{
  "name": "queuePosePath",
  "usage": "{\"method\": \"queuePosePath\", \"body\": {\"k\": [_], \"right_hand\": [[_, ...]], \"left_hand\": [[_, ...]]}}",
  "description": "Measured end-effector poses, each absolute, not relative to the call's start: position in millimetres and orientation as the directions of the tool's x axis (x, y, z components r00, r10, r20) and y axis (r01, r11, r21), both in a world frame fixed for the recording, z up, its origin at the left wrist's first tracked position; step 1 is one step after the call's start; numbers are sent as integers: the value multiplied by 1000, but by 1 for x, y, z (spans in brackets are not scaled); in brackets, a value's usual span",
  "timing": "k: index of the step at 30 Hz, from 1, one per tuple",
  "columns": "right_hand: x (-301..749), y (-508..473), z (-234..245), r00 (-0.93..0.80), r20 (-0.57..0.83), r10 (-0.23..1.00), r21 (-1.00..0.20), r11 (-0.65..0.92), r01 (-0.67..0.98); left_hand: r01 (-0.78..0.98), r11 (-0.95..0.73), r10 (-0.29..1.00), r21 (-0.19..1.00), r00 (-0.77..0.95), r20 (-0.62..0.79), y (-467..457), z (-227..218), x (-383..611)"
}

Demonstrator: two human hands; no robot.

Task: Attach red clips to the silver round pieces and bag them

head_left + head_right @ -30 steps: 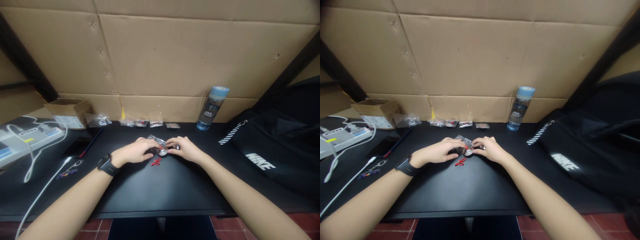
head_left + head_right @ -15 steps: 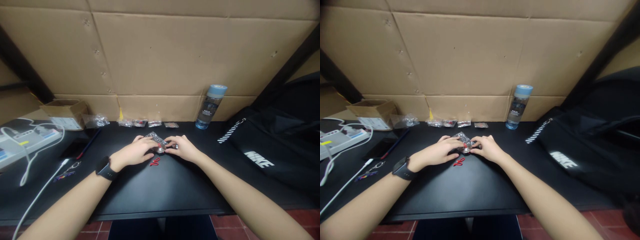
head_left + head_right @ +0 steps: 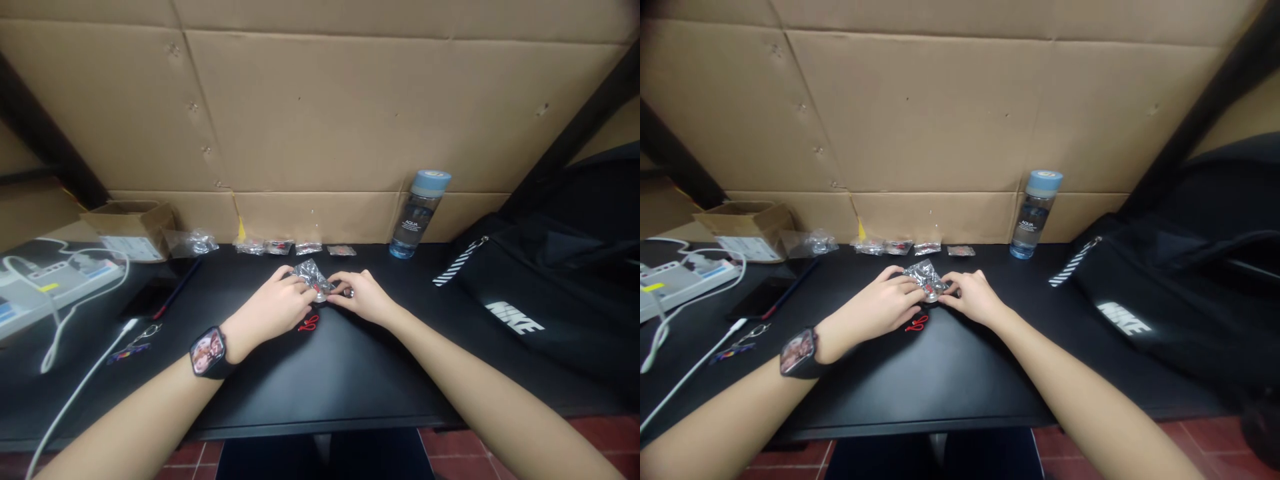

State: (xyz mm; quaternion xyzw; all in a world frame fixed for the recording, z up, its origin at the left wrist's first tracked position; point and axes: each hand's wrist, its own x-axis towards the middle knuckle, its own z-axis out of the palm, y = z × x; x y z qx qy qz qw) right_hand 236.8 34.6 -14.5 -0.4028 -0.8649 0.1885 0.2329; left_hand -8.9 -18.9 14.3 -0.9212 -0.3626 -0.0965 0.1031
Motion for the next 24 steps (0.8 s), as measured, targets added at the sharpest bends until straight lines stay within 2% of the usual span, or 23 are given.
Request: {"method": "queuePosePath", "body": {"k": [7,15,24], "right_hand": [[235,35,-15,-553,269,789,-501,605,619],[234,34,-17,-539,328,776,-418,631,654],[230,33,-19,-505,343,792,-409,610,678]], "left_hand": [[666,-738,630,-111,738,242,-27,12,-4],[650,-748,619,-136,756,213,-26,9,-9],[693,-712,663,-108,716,220,-22,-1,-12]]}}
